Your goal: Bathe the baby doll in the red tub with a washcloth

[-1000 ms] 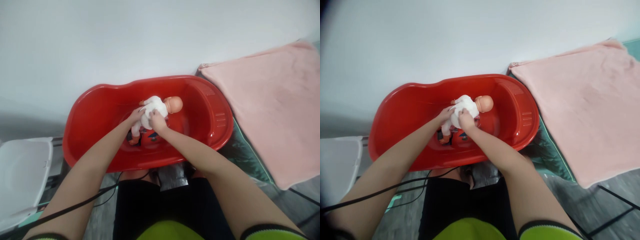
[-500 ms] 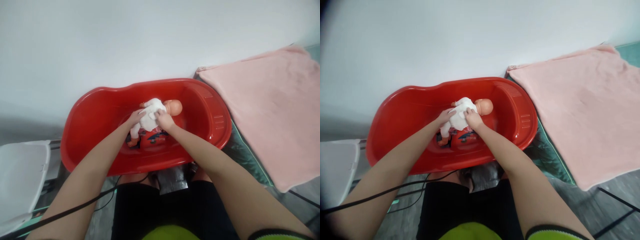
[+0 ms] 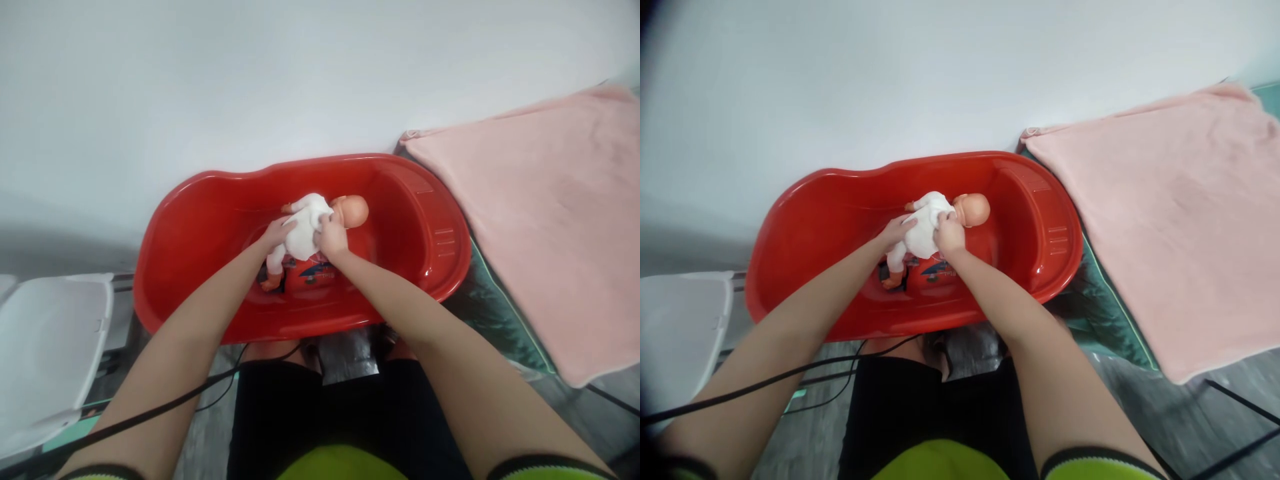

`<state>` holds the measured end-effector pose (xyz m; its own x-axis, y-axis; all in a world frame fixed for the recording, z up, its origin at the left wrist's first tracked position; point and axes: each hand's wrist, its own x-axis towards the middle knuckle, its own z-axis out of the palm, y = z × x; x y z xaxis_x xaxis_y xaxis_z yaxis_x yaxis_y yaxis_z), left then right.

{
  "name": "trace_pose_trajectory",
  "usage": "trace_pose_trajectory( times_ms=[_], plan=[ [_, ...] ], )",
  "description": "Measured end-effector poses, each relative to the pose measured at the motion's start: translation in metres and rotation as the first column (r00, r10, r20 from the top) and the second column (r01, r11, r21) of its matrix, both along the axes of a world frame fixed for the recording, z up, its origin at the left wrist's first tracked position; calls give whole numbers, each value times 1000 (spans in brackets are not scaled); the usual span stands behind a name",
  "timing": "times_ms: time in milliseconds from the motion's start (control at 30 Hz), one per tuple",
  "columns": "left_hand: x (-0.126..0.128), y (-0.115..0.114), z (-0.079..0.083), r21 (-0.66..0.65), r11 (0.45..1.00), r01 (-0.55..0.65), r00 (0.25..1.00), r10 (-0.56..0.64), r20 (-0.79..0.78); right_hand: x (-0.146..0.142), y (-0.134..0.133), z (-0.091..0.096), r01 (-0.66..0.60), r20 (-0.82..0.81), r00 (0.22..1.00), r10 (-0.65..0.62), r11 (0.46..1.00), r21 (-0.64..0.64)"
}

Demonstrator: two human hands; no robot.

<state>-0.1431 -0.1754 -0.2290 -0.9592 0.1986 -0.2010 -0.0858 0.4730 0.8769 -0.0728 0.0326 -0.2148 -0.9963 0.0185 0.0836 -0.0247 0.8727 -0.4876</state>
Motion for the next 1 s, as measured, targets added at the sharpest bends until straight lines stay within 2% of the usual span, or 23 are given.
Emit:
trace_pose_trajectory(
  times_ms=[167, 267, 400, 467, 633, 800, 900, 1000],
  plan=[
    [-4, -1, 0, 13, 1000, -2, 1000, 2, 26, 15, -58, -11, -253, 64, 966, 252, 968, 0],
    [-5, -2, 4, 0, 1000, 25, 1000, -25, 7, 19, -76, -18, -386, 23, 922, 387, 922, -40],
    [-4, -1, 5, -72, 997, 20, 999, -22, -30, 18, -70, -21, -592, -41, 805, 592, 806, 23],
    [-5, -1, 3, -52, 998, 25, 999, -26, -23, 16, -55, -17, -605, -39, 792, 609, 792, 82],
    [-8, -5, -6, 6, 999, 47, 999, -46, -11, 5, 1, -2, -446, 0, 891, 453, 878, 174],
    [-8, -7, -9, 19, 998, 60, 998, -60, -14, -8, 46, 7, -231, -2, 972, 234, 959, 167],
    [-7, -7, -8, -4, 999, 54, 998, -54, -13, -11, 57, 7, -49, 10, 999, 48, 994, 94],
    [-6, -6, -6, -25, 999, 47, 999, -47, 2, -9, 51, 9, 67, 64, 996, -70, 997, 41]
  ],
)
